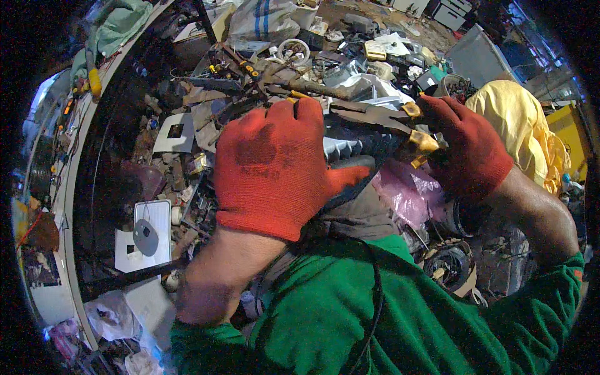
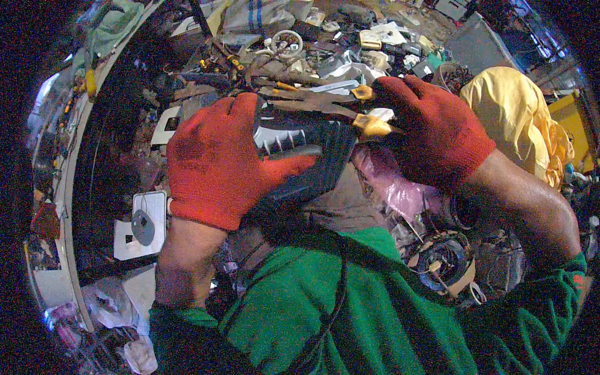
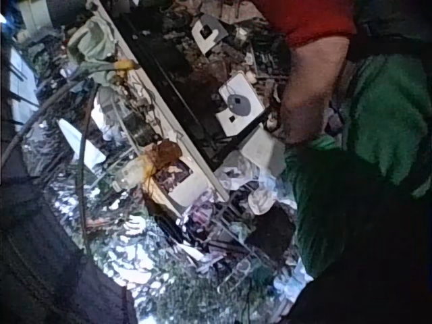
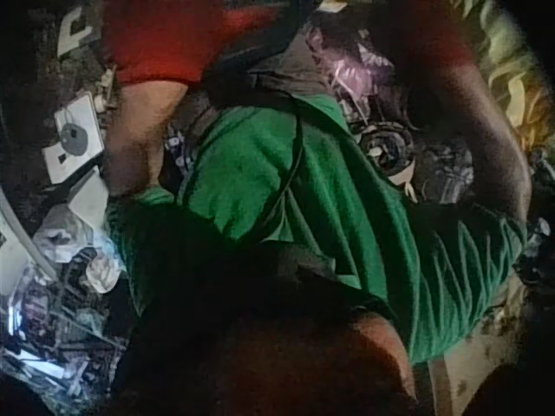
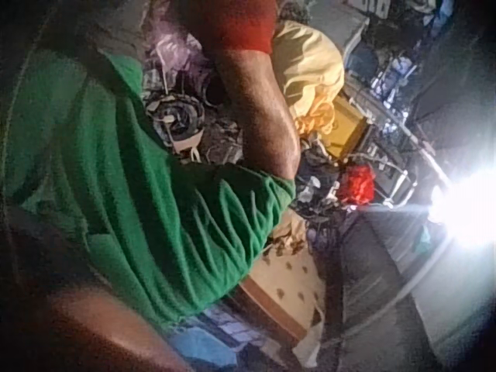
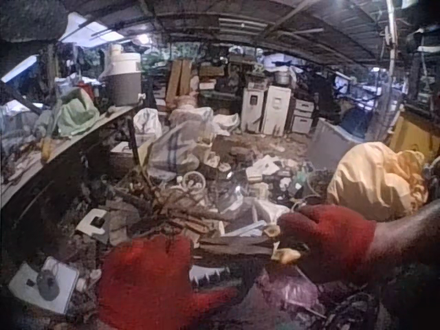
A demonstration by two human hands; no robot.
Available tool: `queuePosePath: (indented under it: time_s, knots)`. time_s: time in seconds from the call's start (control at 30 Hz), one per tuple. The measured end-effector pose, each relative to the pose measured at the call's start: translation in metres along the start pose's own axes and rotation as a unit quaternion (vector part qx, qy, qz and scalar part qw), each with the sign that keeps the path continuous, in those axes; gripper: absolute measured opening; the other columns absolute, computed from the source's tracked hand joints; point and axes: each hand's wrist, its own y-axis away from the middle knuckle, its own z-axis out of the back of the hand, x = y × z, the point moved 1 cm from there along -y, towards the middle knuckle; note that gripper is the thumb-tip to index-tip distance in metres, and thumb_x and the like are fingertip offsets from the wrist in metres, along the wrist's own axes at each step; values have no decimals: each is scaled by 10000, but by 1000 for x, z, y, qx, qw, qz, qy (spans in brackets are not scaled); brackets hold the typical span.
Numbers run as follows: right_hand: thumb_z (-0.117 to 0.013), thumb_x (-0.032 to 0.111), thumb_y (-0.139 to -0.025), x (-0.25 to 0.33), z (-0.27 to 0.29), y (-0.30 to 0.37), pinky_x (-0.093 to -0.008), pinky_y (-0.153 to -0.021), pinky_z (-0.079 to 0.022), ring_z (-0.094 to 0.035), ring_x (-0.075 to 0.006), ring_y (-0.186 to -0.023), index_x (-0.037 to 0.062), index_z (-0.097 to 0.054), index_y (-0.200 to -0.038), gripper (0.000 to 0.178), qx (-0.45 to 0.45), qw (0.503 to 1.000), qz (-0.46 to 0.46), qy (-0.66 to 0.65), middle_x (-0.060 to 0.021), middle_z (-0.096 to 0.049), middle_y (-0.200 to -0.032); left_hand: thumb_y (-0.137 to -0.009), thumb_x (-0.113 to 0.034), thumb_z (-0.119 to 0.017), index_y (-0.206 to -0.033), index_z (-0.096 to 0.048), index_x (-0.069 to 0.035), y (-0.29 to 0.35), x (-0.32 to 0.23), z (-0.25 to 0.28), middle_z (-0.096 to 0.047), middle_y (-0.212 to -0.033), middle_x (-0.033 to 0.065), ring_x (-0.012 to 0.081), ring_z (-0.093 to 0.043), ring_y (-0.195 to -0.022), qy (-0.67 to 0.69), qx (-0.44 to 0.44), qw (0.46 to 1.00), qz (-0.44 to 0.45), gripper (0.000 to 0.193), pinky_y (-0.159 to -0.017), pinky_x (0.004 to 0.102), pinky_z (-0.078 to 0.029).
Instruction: The person disassembles an electronic housing by using pliers to remove components, using a hammer to break parts of the casing, and pulling out interior wires and boards.
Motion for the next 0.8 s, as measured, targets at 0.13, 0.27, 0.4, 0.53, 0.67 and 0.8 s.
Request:
queuePosePath:
  time_s: [0.13,0.27,0.4,0.53,0.67,0.8]
  knots:
    - [-765,196,-643,-1,2,-6,-440,-665,-524,-624,-379,-807,27,-508,-1166,607,8,1000,-9,-13,-179,-603,-975,-494,-639,-776,-886,-573,-63,0,4,3,-617,-756,119,309,-641,-745,-11,18,1000,3,726,-654,403,-509]
    - [-750,160,-625,-3,5,-18,-436,-665,-525,-625,-377,-810,23,-507,-1178,619,1,999,33,25,-180,-598,-980,-481,-661,-770,-946,-584,-64,2,11,7,-623,-768,125,311,-641,-753,-5,9,1000,20,779,-661,410,-510]
    - [-662,10,-602,-6,7,-26,-414,-770,-526,-625,-381,-915,-9,-487,-1226,648,42,998,46,17,-204,-592,-1066,-476,-672,-766,-1000,-586,-62,8,12,8,-634,-825,134,309,-642,-788,-9,9,999,36,824,-678,410,-514]
    - [-760,181,-554,-24,3,-34,-418,-701,-536,-623,-368,-867,2,-467,-1230,758,22,993,110,21,-180,-594,-994,-475,-656,-775,-983,-584,-60,10,12,12,-638,-862,132,309,-642,-811,6,2,999,35,806,-694,405,-517]
    - [-791,213,-510,-19,3,-32,-411,-720,-534,-619,-368,-871,16,-453,-1258,844,5,989,148,30,-180,-591,-1021,-476,-644,-779,-953,-586,-58,12,13,20,-638,-855,125,312,-645,-809,8,20,999,45,780,-704,402,-517]
    - [-818,246,-479,-26,8,-38,-422,-733,-523,-612,-365,-878,25,-458,-1255,883,-3,986,163,30,-174,-592,-1020,-461,-631,-792,-960,-595,-54,11,11,25,-644,-865,123,316,-646,-798,-13,38,998,41,788,-708,410,-516]
